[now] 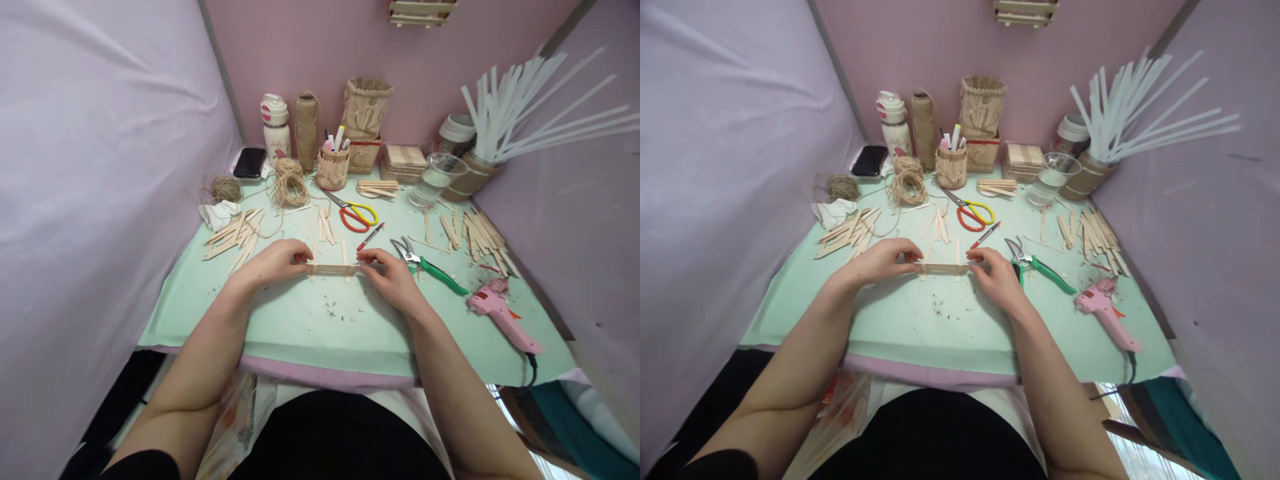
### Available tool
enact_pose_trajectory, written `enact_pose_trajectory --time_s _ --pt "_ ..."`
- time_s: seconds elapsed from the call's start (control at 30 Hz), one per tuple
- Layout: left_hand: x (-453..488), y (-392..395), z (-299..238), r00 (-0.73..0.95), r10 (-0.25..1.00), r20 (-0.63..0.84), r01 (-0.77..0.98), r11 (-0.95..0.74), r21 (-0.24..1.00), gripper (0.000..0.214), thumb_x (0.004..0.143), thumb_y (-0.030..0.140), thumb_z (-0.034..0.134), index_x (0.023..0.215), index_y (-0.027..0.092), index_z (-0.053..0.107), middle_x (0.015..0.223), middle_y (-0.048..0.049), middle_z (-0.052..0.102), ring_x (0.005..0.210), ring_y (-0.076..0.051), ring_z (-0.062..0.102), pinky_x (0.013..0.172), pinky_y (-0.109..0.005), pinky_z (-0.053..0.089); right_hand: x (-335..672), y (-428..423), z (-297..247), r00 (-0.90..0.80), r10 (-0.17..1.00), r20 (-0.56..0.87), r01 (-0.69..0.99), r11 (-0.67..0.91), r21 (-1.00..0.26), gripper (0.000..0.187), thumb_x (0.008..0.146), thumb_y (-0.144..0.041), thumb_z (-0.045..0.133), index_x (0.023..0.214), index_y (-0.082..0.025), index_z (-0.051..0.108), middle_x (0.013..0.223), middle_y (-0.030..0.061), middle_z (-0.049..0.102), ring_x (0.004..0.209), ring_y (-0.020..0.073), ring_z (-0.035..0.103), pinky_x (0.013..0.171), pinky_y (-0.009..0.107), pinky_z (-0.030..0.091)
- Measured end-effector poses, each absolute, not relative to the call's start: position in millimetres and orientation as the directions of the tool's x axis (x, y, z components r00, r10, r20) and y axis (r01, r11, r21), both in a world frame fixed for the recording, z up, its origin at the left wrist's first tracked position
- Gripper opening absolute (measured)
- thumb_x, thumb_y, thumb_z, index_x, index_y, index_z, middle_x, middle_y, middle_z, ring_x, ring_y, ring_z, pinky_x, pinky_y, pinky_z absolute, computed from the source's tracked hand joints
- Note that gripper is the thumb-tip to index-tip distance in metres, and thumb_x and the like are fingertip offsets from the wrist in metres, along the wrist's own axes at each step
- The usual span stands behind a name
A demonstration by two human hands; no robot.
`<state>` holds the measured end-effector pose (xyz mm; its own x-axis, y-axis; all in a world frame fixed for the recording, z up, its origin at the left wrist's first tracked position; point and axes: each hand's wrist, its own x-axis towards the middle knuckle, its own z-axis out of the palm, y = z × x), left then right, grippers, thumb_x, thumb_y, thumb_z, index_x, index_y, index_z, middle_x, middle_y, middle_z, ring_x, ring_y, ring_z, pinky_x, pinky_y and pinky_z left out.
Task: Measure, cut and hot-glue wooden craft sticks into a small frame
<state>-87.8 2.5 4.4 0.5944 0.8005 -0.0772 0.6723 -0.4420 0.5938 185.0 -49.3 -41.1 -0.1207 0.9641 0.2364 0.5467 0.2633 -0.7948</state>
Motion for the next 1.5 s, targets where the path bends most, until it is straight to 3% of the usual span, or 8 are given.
enact_pose_trajectory --time_s 0.2,0.63,1.0,1.2,1.33,1.5 --pt "-89.7 2.3 6.7 0.592 0.797 -0.122 0.698 -0.432 0.571 0.022 0.079 0.032 0.063 0.096 0.02 0.068 0.091 -0.0024 0.07 0.083 -0.019 0.064 0.072 -0.029 0.047 184.2 -50.8 -40.1 -0.129 0.967 0.22 0.574 0.253 -0.779 0.038 0.073 -0.012 0.045 0.102 -0.023 0.067 0.102 0.0042 0.073 0.092 0.0203 0.065 0.086 0.037 0.05" --pt "-85.5 1.4 5.5 0.611 0.79 -0.043 0.651 -0.471 0.595 0.016 0.083 0.028 0.056 0.084 0.019 0.07 0.081 -0.0017 0.068 0.072 -0.015 0.06 0.066 -0.026 0.044 180.1 -51.7 -37.9 -0.1 0.977 0.19 0.563 0.213 -0.798 0.021 0.077 -0.025 0.057 0.095 -0.023 0.068 0.096 0.0046 0.072 0.083 0.0192 0.064 0.078 0.034 0.05" --pt "-87.6 -26.8 -4.6 0.622 0.78 0.072 0.698 -0.594 0.399 0.019 0.091 0.021 0.05 0.083 0.02 0.067 0.088 -0.0046 0.067 0.082 -0.019 0.062 0.072 -0.029 0.046 181.5 -57.9 -33.6 -0.021 0.994 0.107 0.545 0.101 -0.832 0.024 0.087 -0.044 0.059 0.088 -0.021 0.069 0.085 0.0046 0.072 0.071 0.0186 0.062 0.069 0.033 0.049" --pt "-87.6 -50.9 -20.7 0.604 0.731 0.317 0.688 -0.679 0.256 0.025 0.098 0.021 0.045 0.089 0.019 0.068 0.094 -0.0081 0.07 0.087 -0.021 0.064 0.075 -0.034 0.048 179.1 -70.1 -30.6 -0.038 0.994 0.099 0.561 0.104 -0.821 0.025 0.09 -0.043 0.054 0.089 -0.022 0.067 0.079 0.0036 0.071 0.068 0.0187 0.062 0.067 0.032 0.048" --pt "-85.7 -59.6 -28.9 0.599 0.678 0.425 0.696 -0.704 0.142 0.026 0.099 0.019 0.043 0.091 0.02 0.068 0.094 -0.0082 0.072 0.083 -0.021 0.063 0.071 -0.035 0.047 174.1 -78.1 -33.6 -0.029 0.998 0.049 0.497 0.057 -0.866 0.019 0.084 -0.039 0.063 0.092 -0.022 0.066 0.077 0.002 0.071 0.069 0.0187 0.064 0.066 0.032 0.049" --pt "-88.8 -63.2 -37.8 0.601 0.67 0.436 0.675 -0.718 0.172 0.024 0.1 0.018 0.043 0.101 0.018 0.067 0.101 -0.01 0.071 0.089 -0.022 0.065 0.075 -0.036 0.049 167.5 -84.5 -38.4 0.016 0.998 0.06 0.451 0.046 -0.891 0.016 0.08 -0.031 0.065 0.093 -0.023 0.066 0.083 0.0029 0.072 0.072 0.0182 0.065 0.069 0.032 0.051"
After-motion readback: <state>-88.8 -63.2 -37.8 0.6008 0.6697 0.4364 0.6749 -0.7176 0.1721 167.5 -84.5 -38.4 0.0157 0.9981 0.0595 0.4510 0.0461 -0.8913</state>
